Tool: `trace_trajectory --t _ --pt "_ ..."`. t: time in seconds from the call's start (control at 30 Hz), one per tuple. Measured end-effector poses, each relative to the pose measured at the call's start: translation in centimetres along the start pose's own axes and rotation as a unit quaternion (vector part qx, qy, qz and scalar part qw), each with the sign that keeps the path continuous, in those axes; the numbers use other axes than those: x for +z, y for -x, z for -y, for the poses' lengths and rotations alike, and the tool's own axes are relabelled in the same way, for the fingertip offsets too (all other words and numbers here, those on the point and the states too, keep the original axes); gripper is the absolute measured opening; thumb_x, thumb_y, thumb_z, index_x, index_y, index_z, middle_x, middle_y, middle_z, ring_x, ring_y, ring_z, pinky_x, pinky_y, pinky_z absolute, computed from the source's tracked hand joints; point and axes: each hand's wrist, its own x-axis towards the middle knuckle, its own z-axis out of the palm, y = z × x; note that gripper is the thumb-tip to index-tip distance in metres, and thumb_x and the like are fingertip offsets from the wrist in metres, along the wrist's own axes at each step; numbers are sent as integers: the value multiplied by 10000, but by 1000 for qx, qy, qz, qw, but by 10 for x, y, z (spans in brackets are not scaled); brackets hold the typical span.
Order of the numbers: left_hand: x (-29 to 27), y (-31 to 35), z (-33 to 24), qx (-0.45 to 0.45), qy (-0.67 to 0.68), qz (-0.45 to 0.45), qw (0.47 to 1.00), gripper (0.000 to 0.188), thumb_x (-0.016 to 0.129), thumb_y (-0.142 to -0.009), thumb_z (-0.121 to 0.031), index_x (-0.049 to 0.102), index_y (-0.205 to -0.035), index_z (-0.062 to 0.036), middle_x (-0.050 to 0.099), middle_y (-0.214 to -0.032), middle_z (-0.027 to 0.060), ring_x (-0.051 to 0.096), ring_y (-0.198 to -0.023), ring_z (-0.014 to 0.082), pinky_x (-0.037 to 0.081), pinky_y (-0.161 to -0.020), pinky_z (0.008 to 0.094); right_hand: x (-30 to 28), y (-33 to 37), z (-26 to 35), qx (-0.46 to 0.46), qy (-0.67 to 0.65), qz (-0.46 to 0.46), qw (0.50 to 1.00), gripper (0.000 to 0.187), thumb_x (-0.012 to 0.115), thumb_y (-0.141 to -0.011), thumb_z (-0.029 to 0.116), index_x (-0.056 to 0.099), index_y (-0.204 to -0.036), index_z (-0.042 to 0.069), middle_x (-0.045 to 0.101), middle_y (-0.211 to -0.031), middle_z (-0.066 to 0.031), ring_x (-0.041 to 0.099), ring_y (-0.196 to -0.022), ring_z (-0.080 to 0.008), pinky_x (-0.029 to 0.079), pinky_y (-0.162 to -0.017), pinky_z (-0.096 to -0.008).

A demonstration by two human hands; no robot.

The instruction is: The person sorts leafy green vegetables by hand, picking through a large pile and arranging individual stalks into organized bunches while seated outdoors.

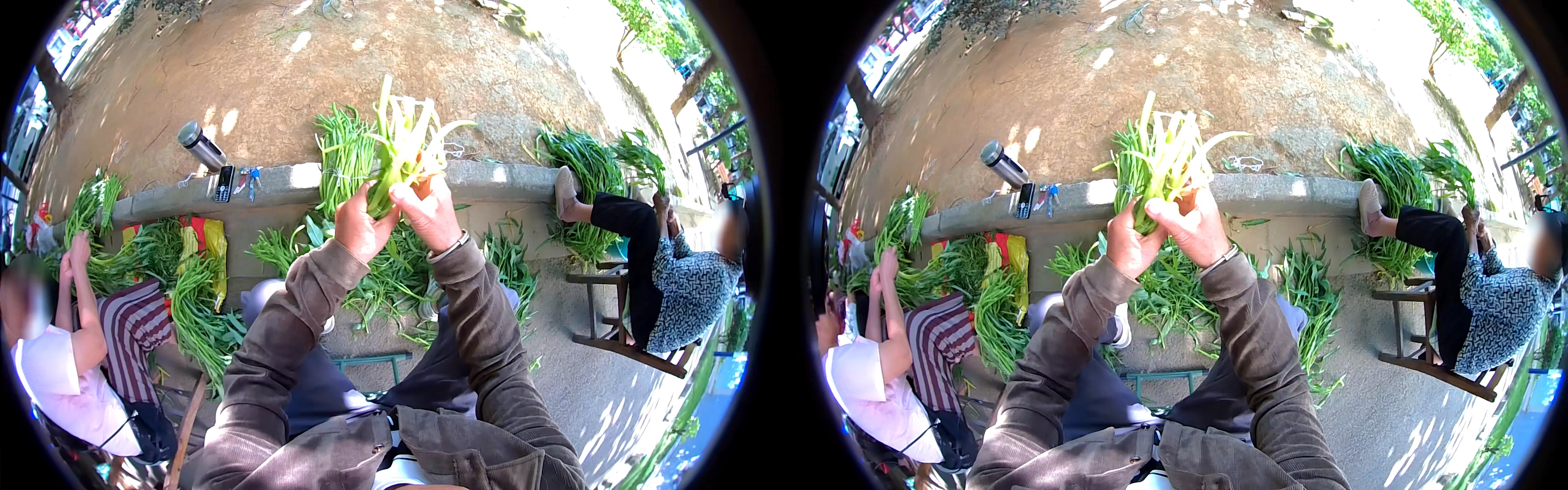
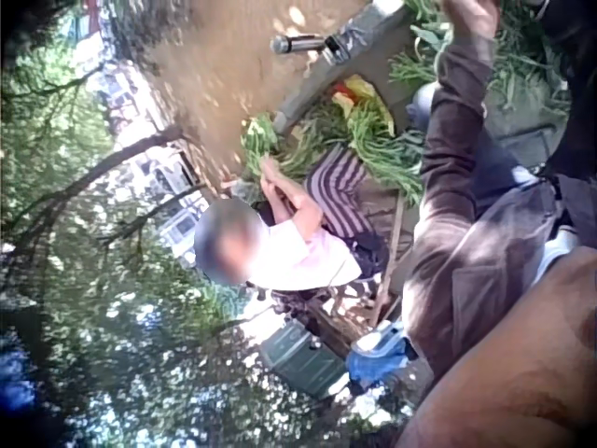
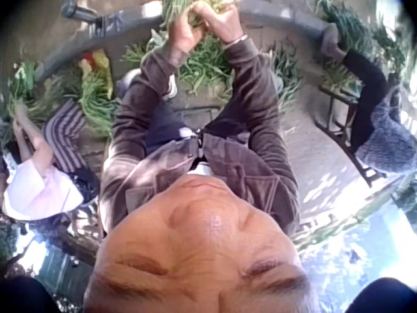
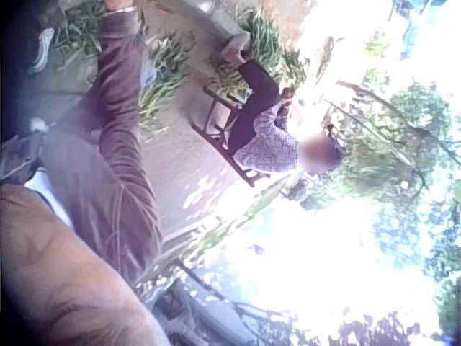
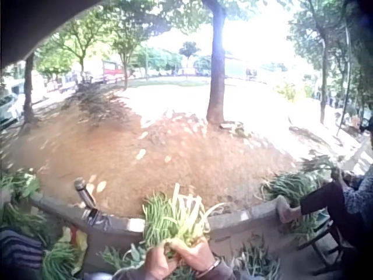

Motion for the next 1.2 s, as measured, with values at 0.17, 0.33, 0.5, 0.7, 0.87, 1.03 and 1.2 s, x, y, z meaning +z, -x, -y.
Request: trace_trajectory --t 0.17,0.33,0.5,0.7,0.87,1.03,1.2 --pt "19 -4 -2 -346 715 64 605 545 658 -741 29 424 -1228 -41 504 -1188 126 478 -1105 163 381 -934 317 -6 1 -5 58 3 -29 998 272 537 -863 87 502 -1107 -27 638 -936 -100 592 -859 -135 476 -770 -272" --pt "-13 -4 -32 -127 369 339 856 773 674 -710 69 261 -1348 -69 371 -1309 69 354 -1223 172 302 -1008 312 -16 1 8 95 -11 36 995 204 538 -872 98 551 -1033 -26 641 -906 -92 598 -807 -123 488 -730 -265" --pt "-32 -20 -17 -72 352 308 881 917 739 -659 20 149 -1356 -63 406 -1221 71 409 -1145 162 358 -951 303 -5 8 9 84 -38 66 993 191 539 -863 70 539 -1037 -9 609 -912 -40 558 -811 -94 464 -733 -248" --pt "-12 -24 -9 7 386 282 878 512 741 -700 -85 473 -1135 -46 540 -976 -7 510 -867 72 441 -709 229 -4 13 5 8 -3 78 997 257 570 -868 150 555 -1082 9 614 -931 -53 562 -816 -137 449 -761 -272" --pt "-17 -16 12 15 219 362 906 390 753 -692 -115 570 -1025 -28 583 -872 40 560 -719 107 463 -631 234 -12 4 -8 -41 179 129 974 319 633 -811 213 568 -1057 21 570 -955 -164 558 -861 -272 435 -773 -347" --pt "-19 -13 -21 -129 288 306 898 326 742 -721 -133 603 -997 -31 603 -858 18 529 -541 72 411 -431 190 -26 3 4 137 97 128 978 286 673 -775 149 572 -1005 14 594 -861 -68 579 -763 -137 472 -690 -270" --pt "-36 -13 -29 -166 240 195 937 226 684 -762 -102 604 -964 -41 578 -704 -1 496 -492 51 384 -395 193 -24 -1 0 96 18 107 989 119 603 -834 74 565 -924 6 605 -894 -42 573 -790 -88 480 -703 -245"
